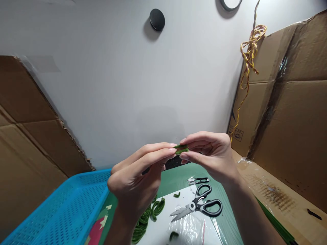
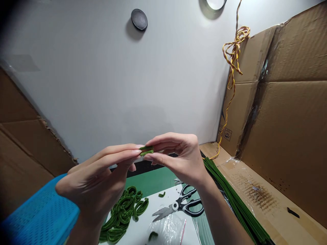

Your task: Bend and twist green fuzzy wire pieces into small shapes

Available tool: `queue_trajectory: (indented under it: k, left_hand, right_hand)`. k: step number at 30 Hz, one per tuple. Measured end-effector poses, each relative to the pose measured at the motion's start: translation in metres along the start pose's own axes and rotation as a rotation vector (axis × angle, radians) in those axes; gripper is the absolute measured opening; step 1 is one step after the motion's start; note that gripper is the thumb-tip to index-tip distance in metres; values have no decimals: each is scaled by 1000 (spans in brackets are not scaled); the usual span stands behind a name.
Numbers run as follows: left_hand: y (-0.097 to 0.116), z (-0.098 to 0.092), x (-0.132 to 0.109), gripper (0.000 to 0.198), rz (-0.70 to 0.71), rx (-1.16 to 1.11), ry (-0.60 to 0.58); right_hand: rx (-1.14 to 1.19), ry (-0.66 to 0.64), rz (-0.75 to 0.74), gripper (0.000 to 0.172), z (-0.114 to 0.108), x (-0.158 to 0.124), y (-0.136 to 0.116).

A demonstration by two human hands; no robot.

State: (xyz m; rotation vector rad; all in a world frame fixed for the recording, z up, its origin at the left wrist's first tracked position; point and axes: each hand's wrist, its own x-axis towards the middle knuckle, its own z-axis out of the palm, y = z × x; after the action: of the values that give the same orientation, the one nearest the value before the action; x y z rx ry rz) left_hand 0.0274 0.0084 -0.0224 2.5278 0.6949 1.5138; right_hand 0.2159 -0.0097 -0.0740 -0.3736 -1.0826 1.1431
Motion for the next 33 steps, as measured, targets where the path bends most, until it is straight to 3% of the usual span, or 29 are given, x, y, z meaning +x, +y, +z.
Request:
queue_trajectory:
  k: [19, 33]
  left_hand:
    - [4, -2, 6, 30, 89, 97, 20]
    - [9, 1, 2, 32, 40, 142, 69]
  right_hand:
    - [-95, 39, -49, 42, 3, -2, -3]
    - [-118, 45, -52, 36, 3, 0, -6]
